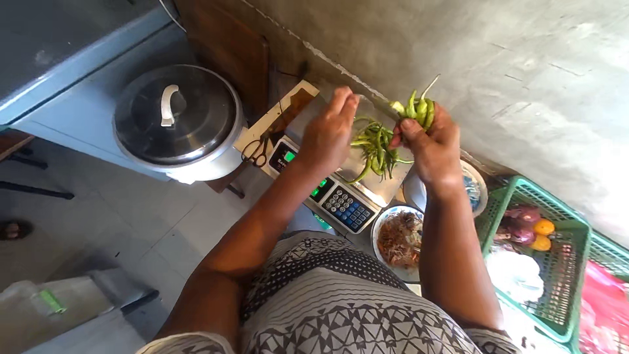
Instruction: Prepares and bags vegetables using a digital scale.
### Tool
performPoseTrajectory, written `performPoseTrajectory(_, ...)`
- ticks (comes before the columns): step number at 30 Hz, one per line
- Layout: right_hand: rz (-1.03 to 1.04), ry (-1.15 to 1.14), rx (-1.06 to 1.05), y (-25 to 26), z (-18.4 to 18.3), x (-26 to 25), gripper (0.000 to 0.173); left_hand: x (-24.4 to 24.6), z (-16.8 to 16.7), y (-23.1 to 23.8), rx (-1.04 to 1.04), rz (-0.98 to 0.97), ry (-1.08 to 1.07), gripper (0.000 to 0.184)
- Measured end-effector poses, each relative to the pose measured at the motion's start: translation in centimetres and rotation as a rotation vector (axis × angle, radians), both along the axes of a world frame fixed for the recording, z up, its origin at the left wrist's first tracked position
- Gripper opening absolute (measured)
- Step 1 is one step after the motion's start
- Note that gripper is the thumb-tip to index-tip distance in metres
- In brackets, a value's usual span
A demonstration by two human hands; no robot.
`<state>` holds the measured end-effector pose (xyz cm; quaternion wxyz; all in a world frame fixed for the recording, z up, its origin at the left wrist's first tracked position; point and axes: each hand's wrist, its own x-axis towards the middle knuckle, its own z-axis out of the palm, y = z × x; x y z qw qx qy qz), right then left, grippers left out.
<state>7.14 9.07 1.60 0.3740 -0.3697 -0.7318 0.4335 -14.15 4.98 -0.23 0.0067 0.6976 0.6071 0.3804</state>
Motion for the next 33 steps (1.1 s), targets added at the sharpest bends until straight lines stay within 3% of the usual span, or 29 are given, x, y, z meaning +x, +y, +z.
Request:
performPoseTrajectory(4, -0.159, -0.476, 0.265, -2.3, -1.7, -1.8, 0.025, 1.4, -1.2, 0.1, -0.109, -0.092, -0.223, 0.047)
performPoseTrajectory(8, -0.232, -0.732, 0.389, -2.1, -2.8, -2.7, 0.025, 1.6, -1.4, 0.2, -0.167, -0.088, -0.301, 0.051)
performPoseTrajectory(14, -0.128, -0.851, 0.515, -3.4, -2.6, -4.4, 0.025, 2.3, -1.6, 0.1, -0.195, -0.144, -0.26, 0.054)
performPoseTrajectory(17, -0.106, -0.886, 0.489, -2.2, -2.9, -4.4, 0.032, 2.1, -1.8, -0.2, -0.127, -0.171, -0.199, 0.05)
performPoseTrajectory(21, -0.131, -0.97, 0.419, -0.8, -2.3, -4.6, 0.028, 1.5, -2.2, -0.4, -0.048, -0.15, -0.144, 0.046)
performPoseTrajectory(27, 0.011, -0.772, 0.555, -2.0, -2.1, -5.4, 0.023, 1.4, -2.2, -0.5, -0.184, -0.164, -0.164, 0.055)
performPoseTrajectory(29, 0.025, -0.813, 0.516, -1.3, -2.8, -5.7, 0.02, 1.2, -2.0, -0.7, -0.187, -0.173, -0.152, 0.057)
performPoseTrajectory(33, -0.056, -1.025, 0.234, 0.0, -2.3, -6.2, 0.035, 0.5, -2.1, -0.8, -0.144, -0.15, -0.116, 0.049)
